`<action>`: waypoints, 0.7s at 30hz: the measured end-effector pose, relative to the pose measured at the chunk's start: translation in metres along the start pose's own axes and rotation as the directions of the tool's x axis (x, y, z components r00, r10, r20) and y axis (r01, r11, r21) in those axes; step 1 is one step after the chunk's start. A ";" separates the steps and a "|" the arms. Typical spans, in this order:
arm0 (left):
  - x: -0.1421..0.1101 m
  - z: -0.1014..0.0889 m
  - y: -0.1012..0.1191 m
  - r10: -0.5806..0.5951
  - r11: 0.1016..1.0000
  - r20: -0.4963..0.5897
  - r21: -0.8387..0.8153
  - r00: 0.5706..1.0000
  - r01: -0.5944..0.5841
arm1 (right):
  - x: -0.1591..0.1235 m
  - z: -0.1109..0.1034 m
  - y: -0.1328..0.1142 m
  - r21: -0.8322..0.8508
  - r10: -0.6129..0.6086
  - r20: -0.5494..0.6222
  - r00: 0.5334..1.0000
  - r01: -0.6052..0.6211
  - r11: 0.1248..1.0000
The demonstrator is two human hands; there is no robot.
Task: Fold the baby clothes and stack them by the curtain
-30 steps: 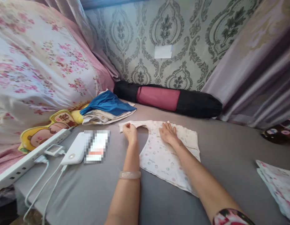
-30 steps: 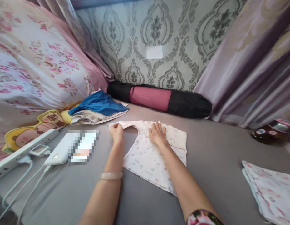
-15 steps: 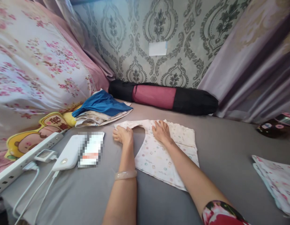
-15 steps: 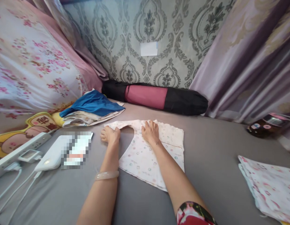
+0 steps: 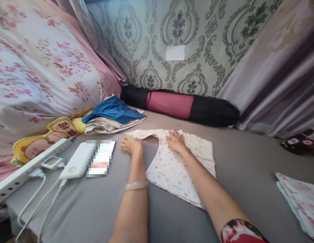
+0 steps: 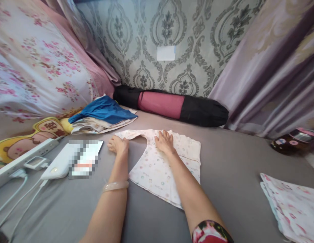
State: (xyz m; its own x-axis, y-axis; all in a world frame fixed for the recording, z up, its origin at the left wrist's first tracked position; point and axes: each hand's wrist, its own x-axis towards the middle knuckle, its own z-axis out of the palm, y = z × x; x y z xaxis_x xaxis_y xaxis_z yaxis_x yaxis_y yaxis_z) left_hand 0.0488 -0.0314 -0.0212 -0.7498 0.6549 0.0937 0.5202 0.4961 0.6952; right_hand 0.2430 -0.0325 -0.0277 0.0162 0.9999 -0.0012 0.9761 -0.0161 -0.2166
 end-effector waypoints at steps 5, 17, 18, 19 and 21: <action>0.004 0.001 -0.004 -0.003 0.998 0.029 -0.058 1.000 0.005 | -0.006 0.001 -0.014 -0.021 -0.124 -0.189 0.974 0.122 0.992; 0.027 -0.014 0.022 0.090 0.275 0.440 -0.873 0.894 0.402 | -0.011 -0.007 -0.021 0.013 -0.080 -0.064 0.995 0.081 0.997; 0.026 -0.017 0.025 0.159 0.128 0.473 -0.880 0.867 0.457 | -0.012 -0.007 -0.023 0.015 -0.070 -0.059 0.996 0.071 0.997; 0.023 -0.020 0.028 0.229 0.019 0.484 -0.870 0.844 0.493 | -0.012 -0.007 -0.025 0.017 -0.058 -0.052 0.997 0.059 0.998; 0.016 -0.025 0.036 0.337 -0.062 0.469 -0.854 0.817 0.516 | -0.012 -0.008 -0.031 0.019 -0.033 -0.032 0.999 0.033 0.999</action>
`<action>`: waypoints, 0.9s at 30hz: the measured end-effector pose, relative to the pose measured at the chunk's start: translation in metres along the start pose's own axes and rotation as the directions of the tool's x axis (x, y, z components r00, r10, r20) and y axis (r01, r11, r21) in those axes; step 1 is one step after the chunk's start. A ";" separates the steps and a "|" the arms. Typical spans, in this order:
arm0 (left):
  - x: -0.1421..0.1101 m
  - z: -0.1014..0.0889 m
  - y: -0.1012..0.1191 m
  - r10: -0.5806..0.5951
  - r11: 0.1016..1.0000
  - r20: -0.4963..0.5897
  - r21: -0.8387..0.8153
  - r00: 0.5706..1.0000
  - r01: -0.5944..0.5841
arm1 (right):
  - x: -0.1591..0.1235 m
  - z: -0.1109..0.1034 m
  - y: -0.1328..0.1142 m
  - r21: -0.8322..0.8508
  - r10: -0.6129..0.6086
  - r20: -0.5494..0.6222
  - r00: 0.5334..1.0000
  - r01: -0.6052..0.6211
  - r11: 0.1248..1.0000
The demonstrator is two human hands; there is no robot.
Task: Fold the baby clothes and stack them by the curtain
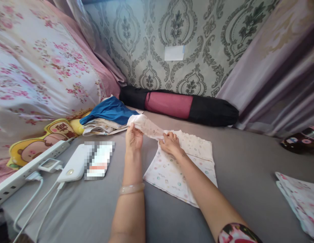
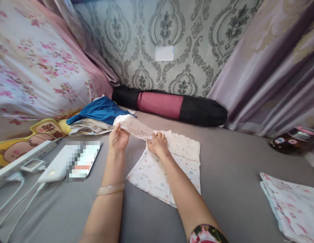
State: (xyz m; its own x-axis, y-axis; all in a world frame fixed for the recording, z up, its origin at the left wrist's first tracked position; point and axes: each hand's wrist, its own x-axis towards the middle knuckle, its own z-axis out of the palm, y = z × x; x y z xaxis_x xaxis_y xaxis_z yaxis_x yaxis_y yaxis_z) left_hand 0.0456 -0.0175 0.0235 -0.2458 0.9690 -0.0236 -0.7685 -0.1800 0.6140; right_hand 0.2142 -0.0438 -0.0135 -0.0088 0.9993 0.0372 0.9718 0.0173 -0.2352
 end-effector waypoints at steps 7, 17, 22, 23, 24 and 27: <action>-0.020 0.038 -0.024 0.017 1.000 0.217 -0.011 0.976 -0.015 | 0.009 -0.004 -0.018 -0.044 0.087 0.062 0.994 -0.084 0.995; -0.041 0.057 -0.067 -0.051 0.986 0.313 0.168 0.948 -0.002 | -0.008 -0.025 0.032 0.609 0.255 -0.042 0.966 -0.178 0.773; -0.056 0.056 -0.095 -0.119 0.900 0.332 0.433 0.936 -0.039 | -0.036 -0.029 0.060 0.922 0.365 0.385 0.847 -0.372 -0.110; -0.060 0.055 -0.100 -0.123 0.863 0.335 0.502 0.934 -0.066 | -0.041 -0.028 0.063 0.904 0.351 0.423 0.836 -0.362 -0.228; -0.064 0.053 -0.105 -0.130 0.819 0.344 0.566 0.930 -0.095 | -0.045 -0.027 0.067 0.885 0.333 0.442 0.833 -0.343 -0.315; -0.078 0.050 -0.114 -0.199 0.686 0.440 0.701 0.876 -0.197 | -0.051 -0.023 0.074 0.834 0.283 0.445 0.850 -0.279 -0.476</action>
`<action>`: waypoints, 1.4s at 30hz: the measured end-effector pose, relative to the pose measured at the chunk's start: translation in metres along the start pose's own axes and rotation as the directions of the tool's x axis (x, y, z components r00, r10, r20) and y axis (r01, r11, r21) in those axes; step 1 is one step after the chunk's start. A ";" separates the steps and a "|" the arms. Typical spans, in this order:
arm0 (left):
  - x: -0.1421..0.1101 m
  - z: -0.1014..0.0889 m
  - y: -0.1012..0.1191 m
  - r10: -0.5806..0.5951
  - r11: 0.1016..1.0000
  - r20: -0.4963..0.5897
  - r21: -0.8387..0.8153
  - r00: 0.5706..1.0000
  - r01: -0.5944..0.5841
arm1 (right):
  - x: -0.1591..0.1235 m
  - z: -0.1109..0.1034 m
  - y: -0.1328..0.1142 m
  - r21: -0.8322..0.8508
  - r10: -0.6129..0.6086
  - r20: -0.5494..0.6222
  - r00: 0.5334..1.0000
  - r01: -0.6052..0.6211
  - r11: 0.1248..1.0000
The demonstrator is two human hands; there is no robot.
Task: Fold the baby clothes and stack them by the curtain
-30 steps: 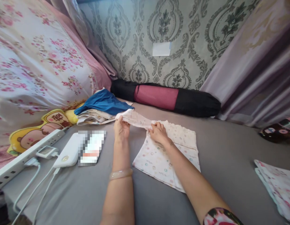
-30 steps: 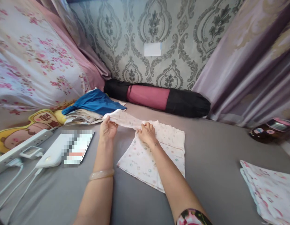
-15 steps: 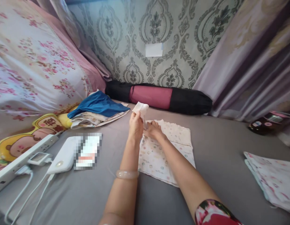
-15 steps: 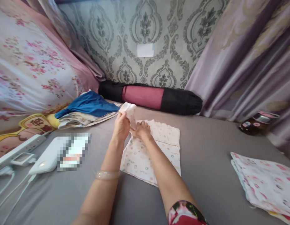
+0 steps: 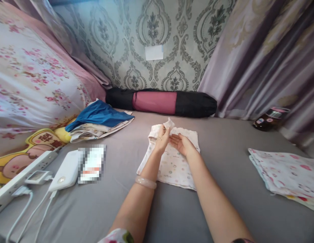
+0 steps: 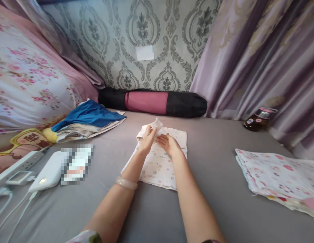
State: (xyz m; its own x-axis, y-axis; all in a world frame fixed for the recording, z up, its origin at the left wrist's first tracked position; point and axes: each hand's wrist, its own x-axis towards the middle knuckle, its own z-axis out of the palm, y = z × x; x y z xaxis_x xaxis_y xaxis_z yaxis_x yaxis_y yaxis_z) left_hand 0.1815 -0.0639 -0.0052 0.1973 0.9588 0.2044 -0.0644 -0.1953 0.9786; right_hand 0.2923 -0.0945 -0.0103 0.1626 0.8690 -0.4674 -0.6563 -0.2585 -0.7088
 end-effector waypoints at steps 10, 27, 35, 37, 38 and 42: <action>-0.006 -0.004 0.009 0.109 0.921 0.075 0.367 0.991 -0.129 | -0.003 -0.005 -0.008 0.152 -0.031 0.091 0.995 0.017 0.988; 0.007 -0.051 -0.030 -0.080 0.637 -0.007 0.768 0.997 0.057 | -0.001 -0.022 -0.025 -0.300 -0.278 -0.298 0.913 0.187 0.935; -0.004 -0.045 -0.036 -0.028 0.476 0.091 0.877 0.995 -0.067 | 0.004 -0.047 -0.026 -0.644 -0.468 -0.276 0.840 0.200 0.739; -0.009 -0.042 -0.034 -0.009 0.397 0.106 0.913 0.994 -0.094 | 0.000 -0.047 -0.026 -0.830 -0.553 -0.226 0.802 0.139 0.541; -0.010 -0.040 -0.033 0.001 0.353 0.120 0.929 0.993 -0.113 | -0.004 -0.045 -0.026 -0.897 -0.583 -0.192 0.789 0.100 0.431; -0.014 -0.037 -0.031 0.023 0.234 0.170 0.957 0.985 -0.171 | -0.020 -0.032 -0.021 -0.983 -0.615 -0.135 0.777 -0.025 0.184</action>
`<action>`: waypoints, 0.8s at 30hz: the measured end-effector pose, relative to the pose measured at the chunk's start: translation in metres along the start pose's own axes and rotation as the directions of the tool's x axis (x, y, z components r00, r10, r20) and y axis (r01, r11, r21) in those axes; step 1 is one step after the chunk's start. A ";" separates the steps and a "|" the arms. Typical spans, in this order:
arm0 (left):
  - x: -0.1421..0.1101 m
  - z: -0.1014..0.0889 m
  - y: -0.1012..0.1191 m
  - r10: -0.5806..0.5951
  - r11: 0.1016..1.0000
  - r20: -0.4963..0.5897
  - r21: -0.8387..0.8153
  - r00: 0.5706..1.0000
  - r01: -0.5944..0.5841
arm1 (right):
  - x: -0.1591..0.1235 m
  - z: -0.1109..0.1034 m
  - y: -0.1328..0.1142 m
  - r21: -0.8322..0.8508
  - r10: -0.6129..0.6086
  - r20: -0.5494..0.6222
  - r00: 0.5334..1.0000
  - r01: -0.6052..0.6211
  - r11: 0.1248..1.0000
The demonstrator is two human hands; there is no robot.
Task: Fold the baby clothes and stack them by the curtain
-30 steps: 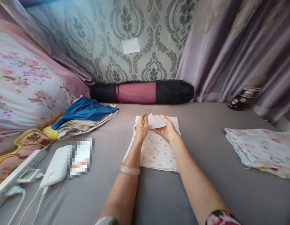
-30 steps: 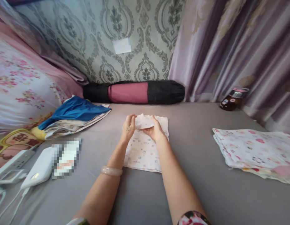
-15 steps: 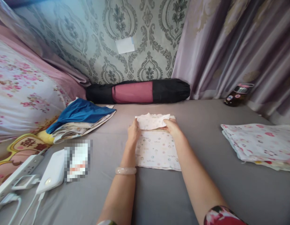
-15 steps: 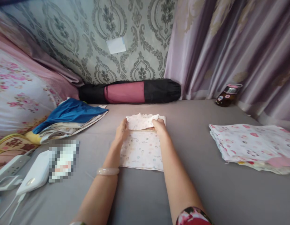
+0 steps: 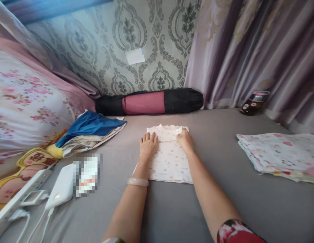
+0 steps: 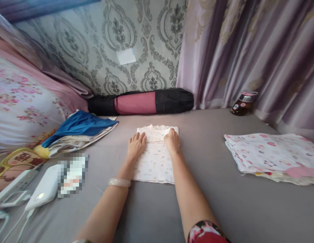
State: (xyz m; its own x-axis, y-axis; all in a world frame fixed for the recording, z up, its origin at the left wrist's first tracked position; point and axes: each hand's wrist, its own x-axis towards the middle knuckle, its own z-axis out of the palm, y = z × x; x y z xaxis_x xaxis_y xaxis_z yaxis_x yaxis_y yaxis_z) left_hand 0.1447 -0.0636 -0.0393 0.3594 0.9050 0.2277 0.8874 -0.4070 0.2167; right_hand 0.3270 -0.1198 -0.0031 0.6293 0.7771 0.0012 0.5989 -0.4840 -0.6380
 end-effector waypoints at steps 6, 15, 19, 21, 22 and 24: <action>0.000 0.004 0.003 0.002 0.997 0.031 0.079 1.000 -0.004 | -0.009 0.005 -0.008 -0.133 -0.056 -0.095 0.994 0.043 0.990; 0.021 -0.004 0.008 0.320 0.931 0.124 0.140 0.939 -0.336 | -0.019 0.048 -0.015 -0.194 -0.504 0.069 0.861 0.507 0.840; 0.034 -0.012 0.010 0.301 0.937 0.218 0.114 0.928 -0.331 | -0.024 0.060 -0.016 -0.198 -0.527 0.141 0.838 0.545 0.815; 0.035 -0.011 0.010 0.267 0.949 0.170 0.128 0.949 -0.289 | -0.025 0.060 -0.015 -0.208 -0.516 0.160 0.842 0.540 0.816; 0.034 -0.009 0.010 0.254 0.953 0.143 0.133 0.956 -0.273 | -0.025 0.060 -0.015 -0.212 -0.513 0.170 0.841 0.540 0.815; 0.032 -0.004 0.008 0.238 0.959 0.092 0.135 0.967 -0.249 | -0.025 0.059 -0.015 -0.221 -0.511 0.179 0.841 0.540 0.812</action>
State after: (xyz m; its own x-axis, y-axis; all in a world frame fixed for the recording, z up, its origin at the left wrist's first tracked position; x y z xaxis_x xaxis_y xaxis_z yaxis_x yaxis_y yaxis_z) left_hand 0.1619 -0.0383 -0.0261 0.5855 0.7894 0.1843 0.8004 -0.5990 0.0226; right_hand 0.2729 -0.1087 -0.0395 0.1345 0.9727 0.1890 0.9358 -0.0620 -0.3470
